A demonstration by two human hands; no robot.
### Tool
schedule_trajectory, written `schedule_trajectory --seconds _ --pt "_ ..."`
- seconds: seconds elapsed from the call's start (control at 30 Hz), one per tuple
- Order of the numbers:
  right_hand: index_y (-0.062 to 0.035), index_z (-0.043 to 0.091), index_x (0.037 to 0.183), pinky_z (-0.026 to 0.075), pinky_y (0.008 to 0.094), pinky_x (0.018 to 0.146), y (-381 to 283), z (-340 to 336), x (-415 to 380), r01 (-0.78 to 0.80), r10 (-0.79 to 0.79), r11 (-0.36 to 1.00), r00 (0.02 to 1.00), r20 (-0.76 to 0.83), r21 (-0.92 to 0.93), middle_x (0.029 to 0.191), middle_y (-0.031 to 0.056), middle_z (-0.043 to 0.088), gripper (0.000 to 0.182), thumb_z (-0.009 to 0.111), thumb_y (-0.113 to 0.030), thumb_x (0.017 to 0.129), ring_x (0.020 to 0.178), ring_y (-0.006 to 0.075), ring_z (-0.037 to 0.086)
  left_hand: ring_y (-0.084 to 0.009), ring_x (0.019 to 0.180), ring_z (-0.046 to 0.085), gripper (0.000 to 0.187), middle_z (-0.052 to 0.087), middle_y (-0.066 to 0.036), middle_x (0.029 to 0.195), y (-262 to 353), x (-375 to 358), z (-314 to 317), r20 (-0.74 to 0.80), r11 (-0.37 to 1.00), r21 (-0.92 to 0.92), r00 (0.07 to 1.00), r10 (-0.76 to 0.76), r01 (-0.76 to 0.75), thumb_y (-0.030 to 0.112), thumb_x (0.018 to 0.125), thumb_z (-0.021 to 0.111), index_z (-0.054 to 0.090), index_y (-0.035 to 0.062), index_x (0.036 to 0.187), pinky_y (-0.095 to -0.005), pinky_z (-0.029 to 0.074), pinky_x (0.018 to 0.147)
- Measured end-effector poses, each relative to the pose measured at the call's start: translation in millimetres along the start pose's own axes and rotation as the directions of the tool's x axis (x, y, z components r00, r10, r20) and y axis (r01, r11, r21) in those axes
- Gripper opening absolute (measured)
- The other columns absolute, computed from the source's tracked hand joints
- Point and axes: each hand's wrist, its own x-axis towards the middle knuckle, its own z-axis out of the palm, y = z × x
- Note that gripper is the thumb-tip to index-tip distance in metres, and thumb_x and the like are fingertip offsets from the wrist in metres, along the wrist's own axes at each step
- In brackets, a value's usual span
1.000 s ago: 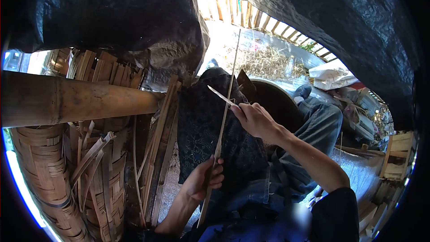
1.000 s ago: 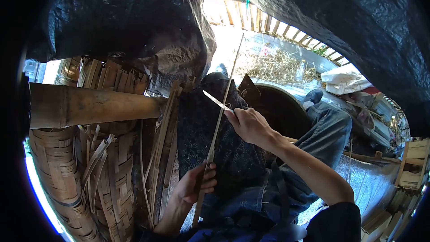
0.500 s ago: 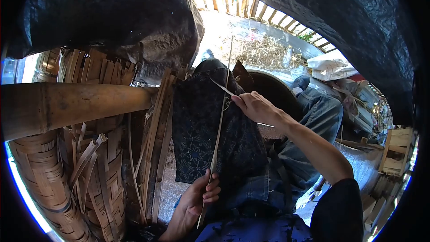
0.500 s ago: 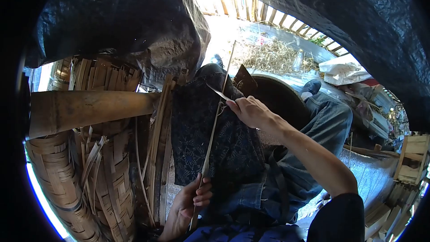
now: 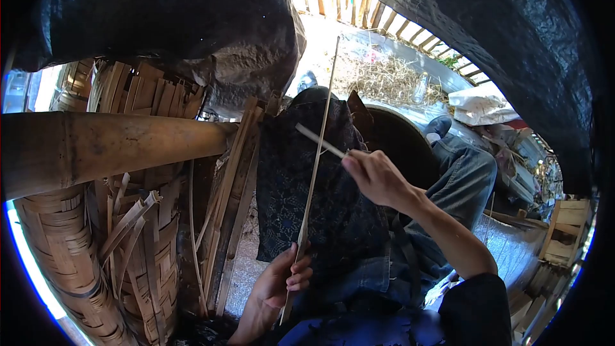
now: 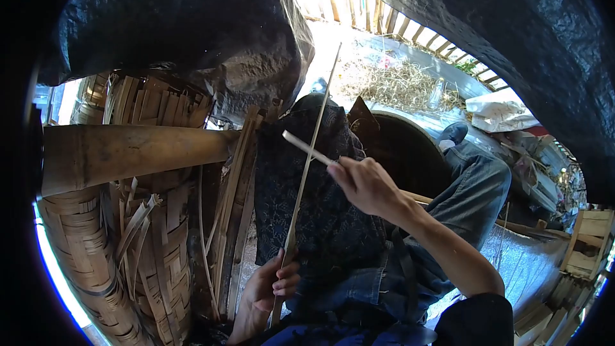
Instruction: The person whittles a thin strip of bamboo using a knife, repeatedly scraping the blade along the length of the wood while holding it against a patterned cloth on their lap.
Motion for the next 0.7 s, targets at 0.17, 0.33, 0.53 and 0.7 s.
schedule_trajectory --seconds 0.17,0.33,0.53,0.7 --pt "-0.0020 0.051 0.066 0.037 0.0383 0.039 4 11 4 0.096 -0.089 0.978 0.995 0.045 -0.188 0.045 0.0135 0.046 0.042 0.047 -0.033 0.094 0.036 0.0277 0.047 -0.0061 0.049 0.032 0.028 0.037 0.002 0.063 3 4 4 -0.042 0.992 0.112 0.997 0.059 -0.054 0.029 0.095 0.047 0.050 0.0069 0.112 -0.0185 0.027 0.042" --pt "-0.0032 0.051 0.062 0.040 0.0399 0.041 4 11 8 0.077 -0.060 0.962 0.996 0.071 -0.264 0.045 0.0143 0.047 0.045 0.048 -0.036 0.093 0.038 0.0303 0.049 -0.0057 0.048 0.031 0.027 0.037 0.002 0.063 2 7 1 -0.081 0.997 0.061 0.995 0.049 -0.044 0.029 0.095 0.047 0.050 0.0073 0.111 -0.0180 0.026 0.041" --pt "-0.0030 0.050 0.063 0.039 0.0393 0.040 9 13 8 0.072 -0.058 0.957 0.997 0.059 -0.282 0.044 0.0136 0.046 0.045 0.049 -0.036 0.093 0.039 0.0302 0.049 -0.0062 0.047 0.030 0.028 0.035 0.001 0.064 -1 7 -5 0.032 0.972 -0.234 0.999 -0.015 0.022 0.027 0.097 0.042 0.050 0.0057 0.114 -0.0180 0.027 0.038" --pt "-0.0028 0.049 0.062 0.038 0.0401 0.039 4 15 1 0.007 0.002 0.965 0.999 0.032 -0.263 0.043 0.0138 0.045 0.045 0.049 -0.036 0.093 0.038 0.0313 0.048 -0.0067 0.047 0.031 0.031 0.034 0.000 0.064 -2 9 -9 0.093 0.947 -0.313 0.994 -0.049 0.076 0.026 0.097 0.040 0.048 0.0039 0.119 -0.0185 0.029 0.037"
